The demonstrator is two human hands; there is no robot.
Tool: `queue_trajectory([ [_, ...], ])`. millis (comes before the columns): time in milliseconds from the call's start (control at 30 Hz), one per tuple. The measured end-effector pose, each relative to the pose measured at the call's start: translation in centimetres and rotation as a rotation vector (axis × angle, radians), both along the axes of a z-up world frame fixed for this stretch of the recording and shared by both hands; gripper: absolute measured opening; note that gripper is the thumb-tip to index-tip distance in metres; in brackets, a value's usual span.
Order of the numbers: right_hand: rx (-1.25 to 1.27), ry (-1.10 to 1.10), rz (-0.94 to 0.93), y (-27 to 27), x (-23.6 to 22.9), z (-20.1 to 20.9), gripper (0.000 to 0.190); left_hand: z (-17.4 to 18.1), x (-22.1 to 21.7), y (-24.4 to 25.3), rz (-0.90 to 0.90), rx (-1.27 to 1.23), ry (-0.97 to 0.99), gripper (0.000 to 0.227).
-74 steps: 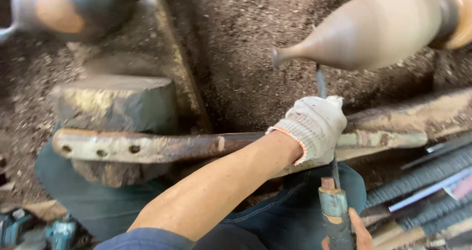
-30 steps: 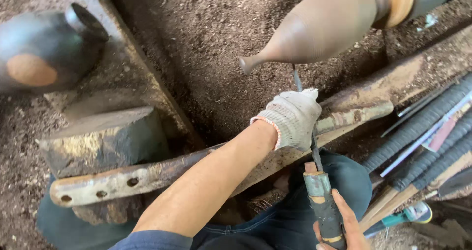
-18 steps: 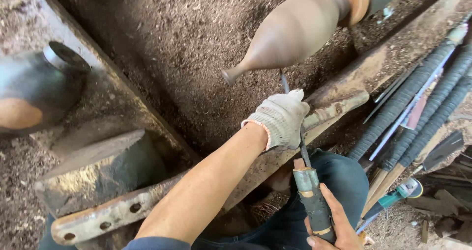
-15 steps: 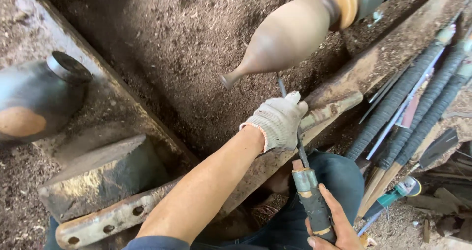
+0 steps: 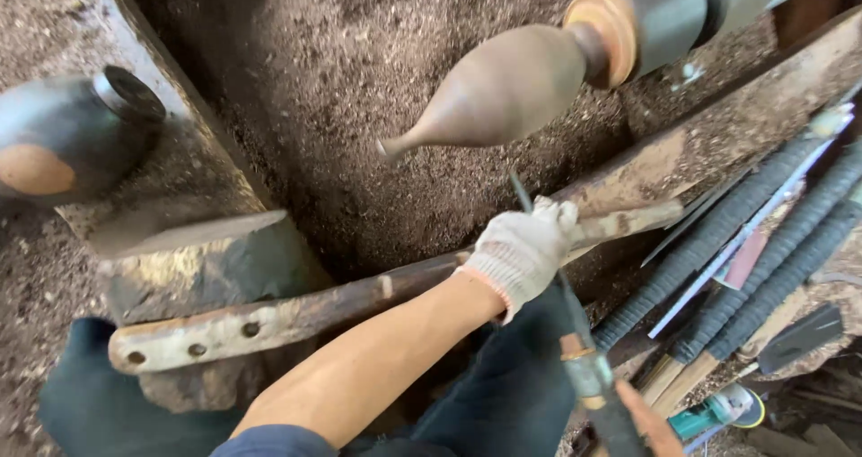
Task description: The person holds a metal file against a spinning vase mounted on a lathe, shaping and smoothing its surface. They steady the file on a wooden tool rest with one gloved hand while guiding it with the other, repositioning the tool along the vase body and neck as it rotates.
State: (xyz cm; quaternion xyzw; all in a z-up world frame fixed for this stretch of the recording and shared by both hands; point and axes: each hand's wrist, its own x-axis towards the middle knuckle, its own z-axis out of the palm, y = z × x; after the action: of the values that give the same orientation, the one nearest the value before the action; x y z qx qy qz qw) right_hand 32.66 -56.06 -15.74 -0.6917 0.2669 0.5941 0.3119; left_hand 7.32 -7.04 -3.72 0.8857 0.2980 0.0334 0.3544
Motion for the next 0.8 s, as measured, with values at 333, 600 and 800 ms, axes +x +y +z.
queue_trajectory([
  [333, 0.677, -0.131, 0.932, 6.1, 6.7, 4.1, 0.065, 6.8, -0.3, 5.7, 0.165, -0.553, 0.364, 0.055],
  [600, 0.735, -0.327, 1.041, 5.6, 8.3, -0.5, 0.071, 6.8, 0.1, 5.5, 0.245, -0.526, 0.372, 0.071],
  [800, 0.712, -0.195, 0.837, 13.3, 1.3, 6.9, 0.072, 7.4, 0.2, 6.1, 0.233, -0.583, 0.418, 0.074],
])
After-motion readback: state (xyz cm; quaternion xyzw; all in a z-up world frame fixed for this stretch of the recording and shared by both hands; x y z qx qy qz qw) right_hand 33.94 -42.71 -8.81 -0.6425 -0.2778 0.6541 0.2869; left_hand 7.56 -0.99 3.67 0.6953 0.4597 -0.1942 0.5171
